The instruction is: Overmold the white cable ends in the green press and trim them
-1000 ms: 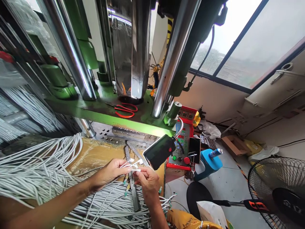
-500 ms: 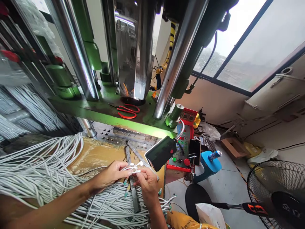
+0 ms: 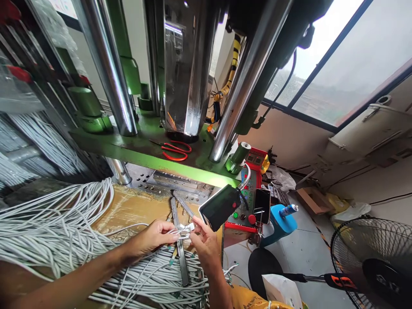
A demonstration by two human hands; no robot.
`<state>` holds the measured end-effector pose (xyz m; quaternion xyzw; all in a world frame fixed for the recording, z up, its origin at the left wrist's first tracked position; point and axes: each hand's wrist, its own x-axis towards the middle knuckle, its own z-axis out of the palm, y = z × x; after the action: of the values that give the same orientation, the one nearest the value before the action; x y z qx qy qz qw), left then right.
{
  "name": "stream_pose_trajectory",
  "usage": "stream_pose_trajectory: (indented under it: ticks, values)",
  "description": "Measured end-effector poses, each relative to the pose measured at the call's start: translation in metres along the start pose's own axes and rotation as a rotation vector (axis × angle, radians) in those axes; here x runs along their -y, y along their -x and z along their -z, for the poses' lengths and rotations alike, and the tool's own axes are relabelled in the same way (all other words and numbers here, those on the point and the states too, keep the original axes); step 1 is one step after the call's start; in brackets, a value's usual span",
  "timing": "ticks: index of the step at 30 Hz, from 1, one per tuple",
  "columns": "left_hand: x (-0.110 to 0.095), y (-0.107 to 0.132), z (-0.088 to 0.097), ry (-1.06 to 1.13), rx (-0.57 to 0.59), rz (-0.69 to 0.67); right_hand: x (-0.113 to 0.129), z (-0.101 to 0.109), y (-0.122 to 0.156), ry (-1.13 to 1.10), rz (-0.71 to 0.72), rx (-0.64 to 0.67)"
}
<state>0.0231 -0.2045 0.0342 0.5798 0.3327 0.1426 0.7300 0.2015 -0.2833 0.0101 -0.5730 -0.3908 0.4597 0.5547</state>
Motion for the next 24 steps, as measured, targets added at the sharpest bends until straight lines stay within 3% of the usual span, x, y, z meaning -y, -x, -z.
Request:
stream_pose_trajectory:
  ticks: [3, 8, 14, 19, 21, 24]
  values:
    - [-0.004, 0.001, 0.000, -0.066, 0.034, -0.030, 0.000, -0.003, 0.001, -0.190, -0.069, 0.067]
    - [-0.003, -0.002, 0.001, -0.202, 0.001, -0.079, -0.002, -0.007, 0.003, -0.202, -0.095, 0.097]
    - [0.005, -0.005, 0.005, -0.175, 0.012, -0.104, 0.002, -0.011, 0.004, -0.225, -0.169, 0.166]
    - [0.004, -0.003, -0.004, -0.139, 0.021, -0.101, 0.007, -0.016, 0.003, -0.217, -0.190, 0.179]
    - [0.001, 0.000, 0.000, -0.084, -0.062, -0.084, 0.009, -0.013, 0.004, -0.152, -0.195, 0.152]
    - [-0.009, 0.013, 0.037, 0.132, -0.465, -0.124, 0.013, 0.000, 0.015, 0.197, -0.133, 0.038]
